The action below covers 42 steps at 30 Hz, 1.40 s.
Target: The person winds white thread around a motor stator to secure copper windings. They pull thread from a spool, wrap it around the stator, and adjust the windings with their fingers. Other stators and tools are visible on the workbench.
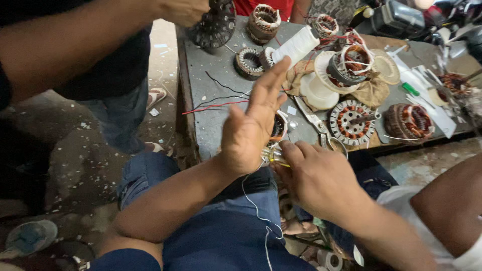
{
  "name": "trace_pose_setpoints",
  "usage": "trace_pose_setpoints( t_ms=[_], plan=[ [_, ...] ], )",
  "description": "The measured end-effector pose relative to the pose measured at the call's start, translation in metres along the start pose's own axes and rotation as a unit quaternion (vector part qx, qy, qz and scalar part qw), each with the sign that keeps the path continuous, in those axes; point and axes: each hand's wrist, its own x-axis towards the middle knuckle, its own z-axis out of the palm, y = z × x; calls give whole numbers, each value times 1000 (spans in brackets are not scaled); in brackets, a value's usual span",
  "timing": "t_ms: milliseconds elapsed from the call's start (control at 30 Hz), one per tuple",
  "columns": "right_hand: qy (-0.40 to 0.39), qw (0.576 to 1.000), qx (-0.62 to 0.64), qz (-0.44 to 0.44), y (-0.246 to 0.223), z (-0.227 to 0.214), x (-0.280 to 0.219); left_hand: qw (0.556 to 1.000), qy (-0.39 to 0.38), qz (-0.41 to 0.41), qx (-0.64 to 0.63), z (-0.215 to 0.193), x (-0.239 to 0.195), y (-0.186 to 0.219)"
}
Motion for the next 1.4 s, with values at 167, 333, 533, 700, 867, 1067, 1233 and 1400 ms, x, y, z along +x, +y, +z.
trace_pose_setpoints(
  t_ms=[167,333,533,700,867,1067,1233,1400],
  plan=[
    [-169,975,-140,-14,-24,-53,30,978,16,81,-194,2,-7,-35],
    [-273,941,-199,-9,-39,-67,49,965,34,114,-235,3,-9,-37],
    [-16,998,19,-52,0,-14,25,990,-50,-8,134,5,22,13],
    [361,791,488,-75,-11,92,39,719,-193,-247,620,70,86,34],
    [440,730,524,-5,-9,128,67,604,-191,-284,720,89,107,38],
    [419,670,612,-32,4,122,71,627,-154,-263,717,91,120,25],
    [349,672,647,-91,35,126,57,793,-177,-261,522,74,139,-2],
    [295,564,770,-52,86,124,63,947,-137,-236,168,17,178,7]
  ],
)
